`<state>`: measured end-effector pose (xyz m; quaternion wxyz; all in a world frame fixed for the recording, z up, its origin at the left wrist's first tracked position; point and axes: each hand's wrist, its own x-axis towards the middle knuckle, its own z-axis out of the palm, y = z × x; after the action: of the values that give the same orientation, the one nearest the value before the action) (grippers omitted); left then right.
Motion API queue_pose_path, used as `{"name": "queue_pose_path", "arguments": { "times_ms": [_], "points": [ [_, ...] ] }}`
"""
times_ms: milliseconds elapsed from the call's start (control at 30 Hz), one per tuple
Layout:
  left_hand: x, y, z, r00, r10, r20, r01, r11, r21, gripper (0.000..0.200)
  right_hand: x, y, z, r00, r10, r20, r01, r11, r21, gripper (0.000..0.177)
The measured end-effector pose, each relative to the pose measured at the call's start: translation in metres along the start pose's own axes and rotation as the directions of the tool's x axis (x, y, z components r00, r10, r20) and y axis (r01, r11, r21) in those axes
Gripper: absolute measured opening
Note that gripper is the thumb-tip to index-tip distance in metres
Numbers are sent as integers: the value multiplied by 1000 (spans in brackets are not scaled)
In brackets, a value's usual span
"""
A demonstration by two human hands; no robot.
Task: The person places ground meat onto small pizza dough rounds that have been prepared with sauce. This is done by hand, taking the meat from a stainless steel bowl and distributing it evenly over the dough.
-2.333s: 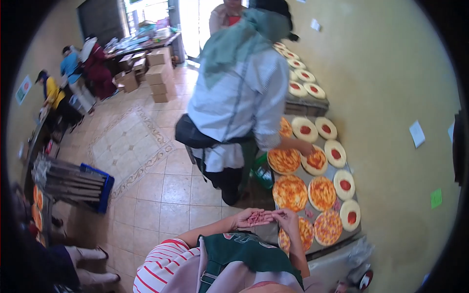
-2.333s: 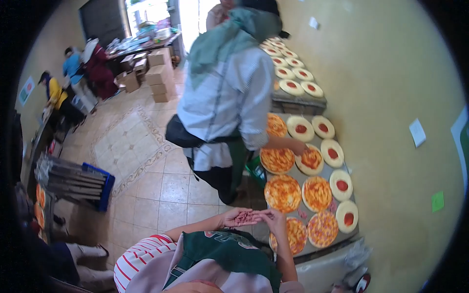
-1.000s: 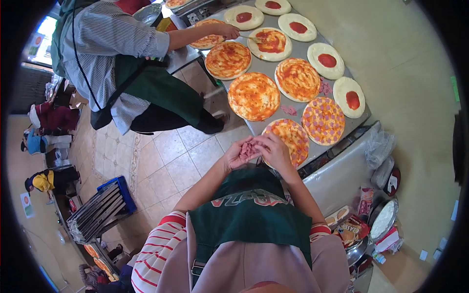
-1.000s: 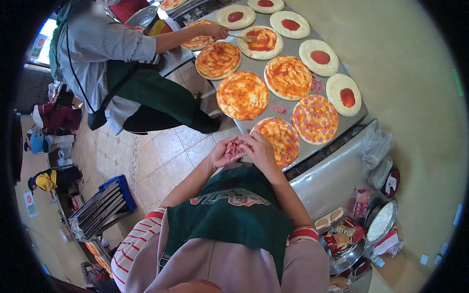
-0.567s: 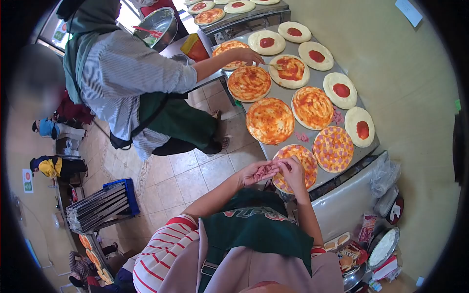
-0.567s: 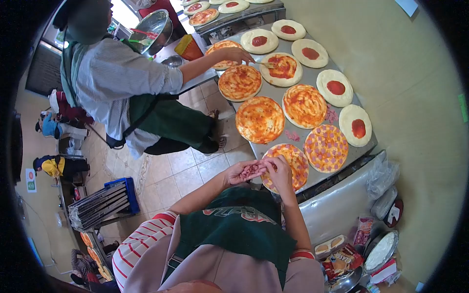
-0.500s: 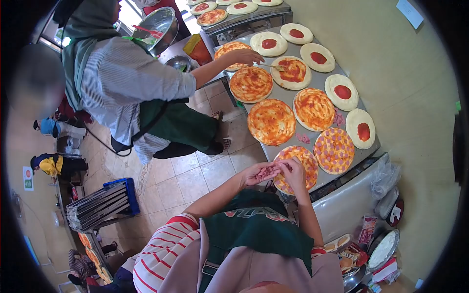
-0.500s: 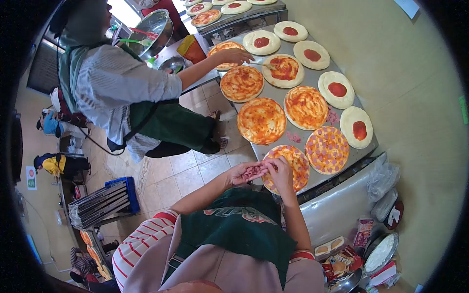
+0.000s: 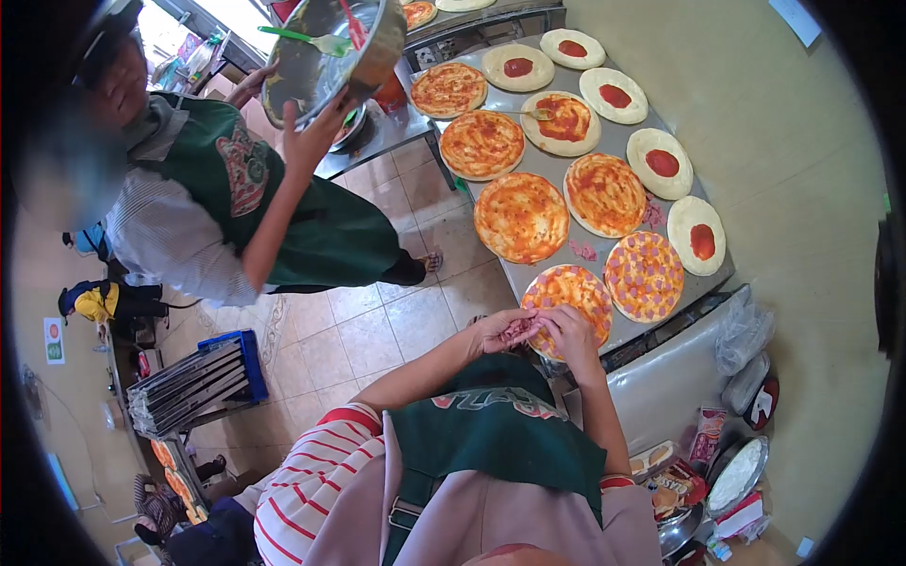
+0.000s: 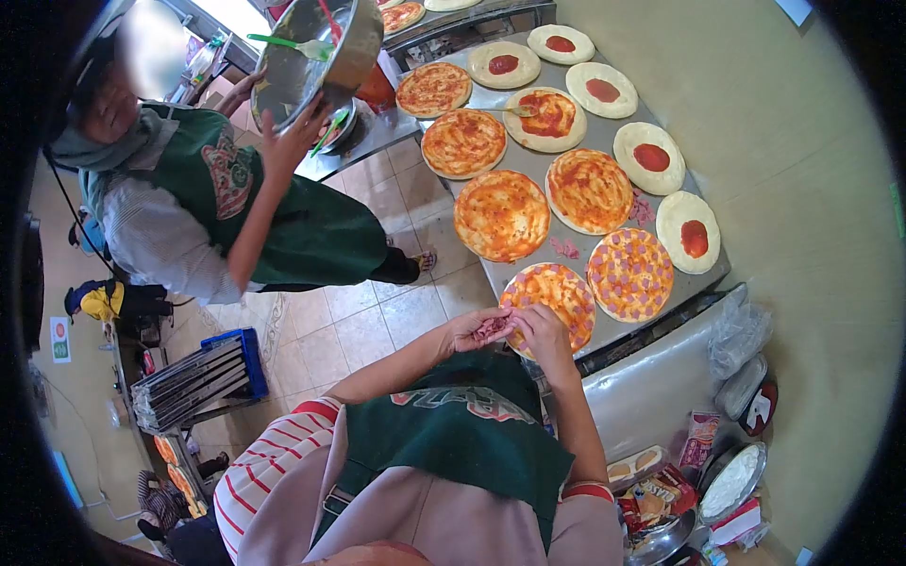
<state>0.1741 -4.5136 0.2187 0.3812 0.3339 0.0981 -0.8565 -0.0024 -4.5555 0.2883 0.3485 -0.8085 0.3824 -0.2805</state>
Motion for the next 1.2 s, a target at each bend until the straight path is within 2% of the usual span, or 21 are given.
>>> {"name": "queue_pose_path", "arguments": {
  "times_ms": [133, 200, 233, 300, 333, 400, 433, 500, 600, 633, 667, 733, 833, 967, 1067, 1133, 1167, 1200],
  "points": [
    [3, -5, 1, 1000, 20, -11, -20, 999, 37, 19, -3, -2, 0, 999, -28, -39, 27, 999, -37, 8],
    [2, -6, 4, 999, 21, -31, -20, 999, 34, 20, -6, 3, 0, 997, 54, -50, -50, 995, 87, 7],
    [2, -7, 5, 1000, 5, -26, -4, 1000, 31, 20, -7, 8, -3, 996, 68, -50, -64, 995, 78, 7],
    [1, -5, 5, 998, 62, -19, -62, 998, 1, 19, -7, 22, -12, 976, 163, -143, -137, 975, 176, 9],
    [-1, -4, 3, 999, 46, -17, -46, 999, -2, 19, -6, 30, -18, 973, 178, -145, -152, 973, 171, 9],
    [-3, -2, -5, 992, 119, -39, -120, 992, -27, 20, -5, 49, -29, 922, 308, -235, -285, 950, 127, 8],
    [-3, -2, -8, 989, 137, -48, -138, 990, -16, 21, -3, 54, -30, 920, 312, -237, -290, 949, 125, 8],
    [-8, -3, -8, 988, 146, -46, -148, 988, -39, 23, 2, 63, -28, 903, 404, -148, -400, 915, 56, 9],
    [-16, -5, -11, 985, 171, -24, -173, 982, -76, 25, 10, 81, -5, 941, 324, -95, -327, 945, -15, 12],
    [-17, -6, -12, 984, 179, 2, -178, 980, -90, 26, 12, 86, 7, 960, 243, -136, -254, 965, -64, 13],
    [-18, -8, -13, 983, 182, 0, -181, 979, -94, 26, 16, 83, 10, 962, 241, -131, -251, 966, -64, 13],
    [-18, -10, -14, 976, 217, -16, -217, 968, -127, 27, 25, 77, 14, 976, 202, -87, -215, 958, -191, 13],
    [-23, -7, -10, 975, 221, 33, -213, 963, -163, 26, 31, 82, 24, 960, 272, -69, -281, 924, -259, 14],
    [-28, -6, -4, 968, 251, -2, -247, 954, -168, 26, 34, 83, 25, 966, 250, -62, -257, 918, -302, 15],
    [-26, -6, -5, 966, 257, 4, -252, 950, -183, 26, 36, 68, 21, 965, 239, -107, -259, 926, -276, 16],
    [-27, -7, -3, 967, 251, -35, -254, 957, -143, 28, 30, 47, 20, 965, 260, -20, -257, 962, 97, 17],
    [-26, -7, -5, 968, 248, -32, -250, 957, -144, 28, 25, 36, 21, 965, 262, -22, -259, 961, 94, 17],
    [-24, -8, -10, 972, 235, -8, -234, 961, -144, 28, 18, 24, 23, 969, 243, 41, -246, 955, 165, 17]
  ]
}}
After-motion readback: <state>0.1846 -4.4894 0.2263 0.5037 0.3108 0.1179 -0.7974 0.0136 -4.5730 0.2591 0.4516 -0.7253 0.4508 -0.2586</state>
